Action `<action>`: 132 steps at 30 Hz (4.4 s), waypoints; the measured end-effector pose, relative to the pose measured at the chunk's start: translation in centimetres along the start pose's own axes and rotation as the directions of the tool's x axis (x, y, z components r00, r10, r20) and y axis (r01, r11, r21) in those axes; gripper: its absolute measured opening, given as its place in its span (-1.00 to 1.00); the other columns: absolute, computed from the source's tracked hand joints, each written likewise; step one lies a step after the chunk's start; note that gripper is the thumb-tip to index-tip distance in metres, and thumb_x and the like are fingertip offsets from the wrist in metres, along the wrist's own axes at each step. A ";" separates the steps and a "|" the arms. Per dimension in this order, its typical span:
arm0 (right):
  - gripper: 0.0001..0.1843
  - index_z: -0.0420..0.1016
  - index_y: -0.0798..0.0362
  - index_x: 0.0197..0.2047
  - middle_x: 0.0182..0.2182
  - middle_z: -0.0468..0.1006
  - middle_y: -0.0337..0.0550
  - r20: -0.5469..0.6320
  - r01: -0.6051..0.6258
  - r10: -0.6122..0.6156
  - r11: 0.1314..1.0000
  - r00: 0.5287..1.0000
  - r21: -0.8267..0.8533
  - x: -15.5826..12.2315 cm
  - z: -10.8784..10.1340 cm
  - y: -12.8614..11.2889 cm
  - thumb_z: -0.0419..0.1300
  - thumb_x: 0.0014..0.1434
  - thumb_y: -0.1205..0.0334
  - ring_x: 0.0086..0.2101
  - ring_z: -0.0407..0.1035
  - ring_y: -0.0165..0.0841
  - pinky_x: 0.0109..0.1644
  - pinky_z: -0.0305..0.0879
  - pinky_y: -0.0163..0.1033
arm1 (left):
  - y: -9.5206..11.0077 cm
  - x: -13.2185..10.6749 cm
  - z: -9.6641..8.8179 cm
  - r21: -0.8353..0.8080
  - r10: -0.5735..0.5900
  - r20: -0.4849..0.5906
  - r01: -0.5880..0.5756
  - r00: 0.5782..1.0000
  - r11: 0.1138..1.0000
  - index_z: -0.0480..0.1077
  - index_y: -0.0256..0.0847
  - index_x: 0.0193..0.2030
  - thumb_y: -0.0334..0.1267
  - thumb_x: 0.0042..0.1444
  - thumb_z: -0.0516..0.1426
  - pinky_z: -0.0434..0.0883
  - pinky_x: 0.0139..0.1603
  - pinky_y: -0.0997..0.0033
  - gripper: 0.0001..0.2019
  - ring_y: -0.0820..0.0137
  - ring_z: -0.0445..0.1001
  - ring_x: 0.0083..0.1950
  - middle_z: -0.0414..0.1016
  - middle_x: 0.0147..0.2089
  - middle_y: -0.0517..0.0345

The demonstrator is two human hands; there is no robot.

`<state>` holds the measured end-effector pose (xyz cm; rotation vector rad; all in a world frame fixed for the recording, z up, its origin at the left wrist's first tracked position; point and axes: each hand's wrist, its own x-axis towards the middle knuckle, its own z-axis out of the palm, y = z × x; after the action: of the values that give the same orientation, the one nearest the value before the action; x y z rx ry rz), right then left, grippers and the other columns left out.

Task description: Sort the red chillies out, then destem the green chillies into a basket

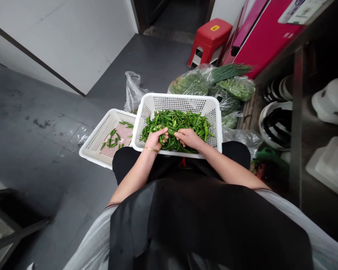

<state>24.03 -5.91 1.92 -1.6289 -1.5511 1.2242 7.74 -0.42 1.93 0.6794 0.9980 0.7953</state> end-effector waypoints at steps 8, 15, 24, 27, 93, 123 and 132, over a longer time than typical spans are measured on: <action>-0.65 0.49 0.10 0.01 -0.16 0.53 0.10 0.231 0.220 -0.047 0.533 0.972 -0.817 -0.2 0.6 -0.1 0.02 0.33 0.12 -0.28 0.47 -0.25 -0.26 0.23 -0.27 | 3.2 -2.6 0.4 0.192 0.346 0.040 -0.347 0.937 0.918 0.48 -0.26 -0.40 -0.30 -0.20 0.30 0.34 -0.43 0.53 -0.82 0.47 0.45 -0.37 0.54 -0.35 0.16; -0.66 0.50 0.01 0.04 -0.07 0.45 0.08 0.351 0.329 -0.019 0.400 0.936 -0.855 2.3 1.4 2.1 0.00 0.35 0.12 -0.22 0.46 -0.24 -0.28 0.23 -0.29 | 1.9 -0.2 -3.3 0.027 -0.078 -0.010 0.079 0.997 0.997 0.41 -0.33 -0.49 -0.38 -0.31 0.19 0.44 -0.32 0.40 -0.85 0.31 0.53 -0.30 0.57 -0.37 -0.05; -0.50 0.52 0.13 -0.40 -0.46 0.49 -0.15 0.238 0.515 -0.466 0.828 0.852 -0.222 1.1 -3.4 -3.1 -0.03 0.37 -0.02 -0.47 0.35 -0.45 -0.30 0.26 -0.33 | 0.3 -0.4 -0.3 0.087 0.000 0.409 -0.039 0.912 0.995 0.25 -0.23 -0.48 -0.32 -0.27 0.22 0.25 -0.62 0.50 -0.79 0.48 0.35 -0.63 0.44 -0.57 0.20; -0.50 0.54 0.12 -0.25 -0.50 0.47 -0.21 0.272 0.482 -0.440 0.870 0.856 -0.107 1.0 -4.0 -3.0 -0.08 0.38 -0.03 -0.51 0.34 -0.47 -0.31 0.27 -0.33 | 1.0 -0.3 -1.2 -0.008 -0.025 0.509 0.034 0.860 0.999 0.25 -0.23 -0.45 -0.32 -0.25 0.19 0.21 -0.67 0.50 -0.80 0.47 0.31 -0.67 0.40 -0.59 0.20; -0.78 0.51 0.11 -0.26 -0.36 0.58 -0.13 -0.177 -0.058 -0.016 0.913 0.984 -0.404 -1.8 -3.0 5.3 0.04 0.22 0.29 -0.37 0.43 -0.36 -0.23 0.27 -0.30 | -1.1 -0.1 -2.0 0.016 -0.007 0.037 0.006 0.999 1.000 0.43 -0.34 -0.26 -0.35 -0.25 0.37 0.39 -0.47 0.49 -0.65 0.36 0.55 -0.34 0.59 -0.34 0.00; -0.64 0.38 0.14 0.01 -0.05 0.49 0.12 -0.068 -0.015 -0.063 0.619 0.996 -0.785 2.9 0.6 0.5 -0.08 0.37 0.09 -0.16 0.45 -0.19 -0.18 0.29 -0.22 | 0.0 -0.6 -1.7 0.010 -0.104 0.050 0.104 0.993 0.995 0.45 -0.38 -0.45 -0.35 -0.33 0.39 0.35 -0.53 0.48 -0.72 0.47 0.42 -0.52 0.49 -0.51 0.09; -0.76 0.55 0.12 -0.22 -0.15 0.59 0.04 0.050 0.038 -0.002 0.686 0.999 -0.726 4.5 1.0 1.9 0.11 0.28 0.18 -0.15 0.47 -0.24 -0.11 0.29 -0.26 | 0.1 -0.3 -3.1 0.057 0.068 -0.021 -0.066 0.997 0.996 0.38 -0.31 -0.39 -0.38 -0.40 0.41 0.41 -0.39 0.41 -0.62 0.49 0.41 -0.52 0.50 -0.49 0.19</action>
<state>23.57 -2.00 -1.21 -2.0441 -2.2649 0.6270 4.79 -0.25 0.96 0.7570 1.0264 0.8377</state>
